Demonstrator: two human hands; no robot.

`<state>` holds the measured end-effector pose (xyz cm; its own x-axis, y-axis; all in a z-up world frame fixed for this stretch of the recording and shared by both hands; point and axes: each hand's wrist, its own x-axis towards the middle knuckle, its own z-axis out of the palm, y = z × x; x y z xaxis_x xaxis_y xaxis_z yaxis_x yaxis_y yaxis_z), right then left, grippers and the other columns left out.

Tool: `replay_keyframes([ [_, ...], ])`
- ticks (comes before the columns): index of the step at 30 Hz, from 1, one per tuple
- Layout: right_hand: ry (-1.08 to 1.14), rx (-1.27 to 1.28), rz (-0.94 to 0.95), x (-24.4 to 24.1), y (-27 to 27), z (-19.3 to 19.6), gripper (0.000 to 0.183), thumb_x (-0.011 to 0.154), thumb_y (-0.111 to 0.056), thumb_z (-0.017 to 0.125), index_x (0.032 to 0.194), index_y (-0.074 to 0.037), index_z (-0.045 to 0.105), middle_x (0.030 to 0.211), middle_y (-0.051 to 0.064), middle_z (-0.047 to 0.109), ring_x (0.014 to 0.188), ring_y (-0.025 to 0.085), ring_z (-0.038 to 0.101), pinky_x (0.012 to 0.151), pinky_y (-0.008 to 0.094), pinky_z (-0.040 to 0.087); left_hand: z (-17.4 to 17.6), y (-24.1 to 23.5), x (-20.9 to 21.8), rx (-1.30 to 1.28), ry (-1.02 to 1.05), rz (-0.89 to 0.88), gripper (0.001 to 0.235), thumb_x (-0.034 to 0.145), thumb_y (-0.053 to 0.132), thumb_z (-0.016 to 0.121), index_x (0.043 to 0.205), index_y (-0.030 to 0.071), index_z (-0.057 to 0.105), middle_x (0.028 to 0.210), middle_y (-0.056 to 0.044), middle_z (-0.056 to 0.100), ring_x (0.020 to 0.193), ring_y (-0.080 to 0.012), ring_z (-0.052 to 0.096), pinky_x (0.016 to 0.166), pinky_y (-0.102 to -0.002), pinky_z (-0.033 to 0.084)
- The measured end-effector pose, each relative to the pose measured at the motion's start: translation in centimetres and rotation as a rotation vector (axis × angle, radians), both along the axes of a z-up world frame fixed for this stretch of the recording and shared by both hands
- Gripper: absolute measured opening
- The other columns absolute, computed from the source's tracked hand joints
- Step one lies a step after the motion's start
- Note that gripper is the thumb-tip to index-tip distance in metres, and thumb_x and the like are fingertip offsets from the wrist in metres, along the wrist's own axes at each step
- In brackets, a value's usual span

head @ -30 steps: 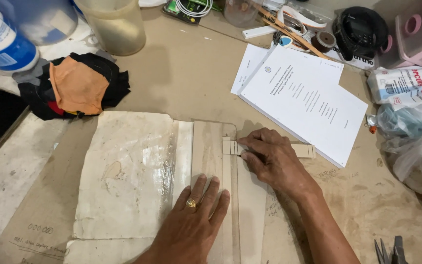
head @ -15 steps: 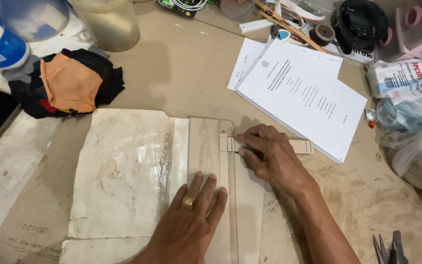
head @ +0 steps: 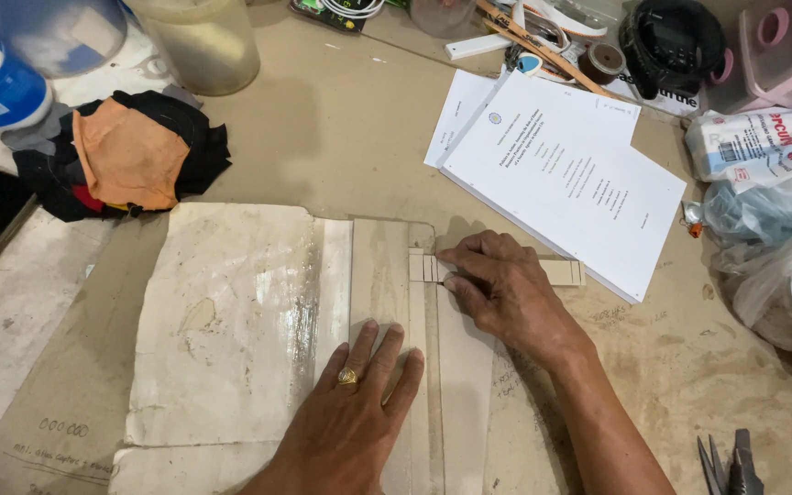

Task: Measuring cardboard strips against a template and cutting them using a utility knife and scissors on a workbench.

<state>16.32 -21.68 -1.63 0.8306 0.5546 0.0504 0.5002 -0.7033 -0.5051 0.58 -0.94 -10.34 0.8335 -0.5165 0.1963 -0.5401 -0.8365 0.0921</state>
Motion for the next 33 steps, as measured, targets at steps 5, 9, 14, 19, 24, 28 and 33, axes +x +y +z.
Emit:
replay_keyframes([
  [5, -0.016, -0.007, 0.005, 0.08, -0.12, -0.28, 0.034, 0.096, -0.026, 0.065, 0.129, -0.018, 0.073, 0.114, 0.001, 0.067, 0.104, 0.025, 0.062, 0.084, 0.043, 0.043, 0.25, -0.01, 0.02, -0.011, -0.014, 0.005, 0.147, 0.063, 0.109, 0.071, 0.156, 0.004, 0.029, 0.163, -0.027, 0.021, 0.151, -0.0486, 0.017, 0.115, -0.053, 0.024],
  [9, -0.007, -0.012, 0.001, 0.01, -0.01, -0.06, 0.035, 0.096, -0.026, 0.064, 0.129, -0.018, 0.073, 0.115, 0.001, 0.068, 0.103, 0.025, 0.062, 0.083, 0.043, 0.043, 0.20, -0.10, 0.12, -0.010, 0.040, -0.004, 0.138, 0.067, 0.098, 0.075, 0.156, 0.004, 0.029, 0.163, -0.029, 0.020, 0.150, -0.0506, 0.018, 0.111, -0.056, 0.027],
  [14, -0.045, 0.027, 0.033, 0.07, 0.04, -0.01, 0.032, 0.097, -0.025, 0.064, 0.126, -0.015, 0.074, 0.109, 0.003, 0.068, 0.094, 0.025, 0.063, 0.078, 0.041, 0.045, 0.73, -0.17, 0.14, 0.002, 0.040, -0.002, 0.129, 0.066, 0.087, 0.075, 0.154, 0.003, 0.032, 0.161, -0.030, 0.023, 0.149, -0.0514, 0.021, 0.108, -0.057, 0.031],
  [19, -0.064, 0.014, 0.046, 0.09, -0.06, -0.15, 0.033, 0.097, -0.025, 0.064, 0.128, -0.016, 0.073, 0.112, 0.004, 0.068, 0.100, 0.026, 0.063, 0.079, 0.043, 0.045, 0.46, -0.13, 0.05, -0.002, 0.022, -0.002, 0.116, 0.071, 0.071, 0.073, 0.155, 0.003, 0.031, 0.163, -0.029, 0.022, 0.149, -0.0511, 0.021, 0.110, -0.058, 0.030],
  [24, -0.026, -0.003, 0.024, 0.04, -0.03, -0.06, 0.034, 0.097, -0.027, 0.063, 0.128, -0.017, 0.073, 0.115, 0.003, 0.068, 0.102, 0.026, 0.063, 0.082, 0.043, 0.044, 0.22, -0.06, 0.06, 0.004, 0.011, -0.008, 0.137, 0.064, 0.093, 0.077, 0.157, 0.004, 0.029, 0.163, -0.029, 0.021, 0.149, -0.0508, 0.020, 0.111, -0.057, 0.029],
  [28, -0.010, 0.001, 0.021, 0.03, -0.05, -0.05, 0.035, 0.097, -0.028, 0.063, 0.128, -0.016, 0.073, 0.116, 0.003, 0.068, 0.105, 0.026, 0.062, 0.083, 0.044, 0.044, 0.79, 0.00, 0.18, -0.009, 0.045, -0.019, 0.139, 0.064, 0.096, 0.079, 0.155, 0.002, 0.031, 0.162, -0.030, 0.022, 0.148, -0.0513, 0.022, 0.109, -0.057, 0.031],
  [33, 0.021, -0.013, -0.007, -0.13, 0.15, 0.30, 0.036, 0.096, -0.026, 0.064, 0.130, -0.016, 0.073, 0.116, 0.001, 0.067, 0.106, 0.025, 0.060, 0.085, 0.043, 0.042, 0.75, 0.08, 0.21, 0.021, 0.024, -0.018, 0.158, 0.043, 0.092, 0.094, 0.156, 0.003, 0.028, 0.163, -0.028, 0.020, 0.149, -0.0506, 0.020, 0.110, -0.057, 0.030],
])
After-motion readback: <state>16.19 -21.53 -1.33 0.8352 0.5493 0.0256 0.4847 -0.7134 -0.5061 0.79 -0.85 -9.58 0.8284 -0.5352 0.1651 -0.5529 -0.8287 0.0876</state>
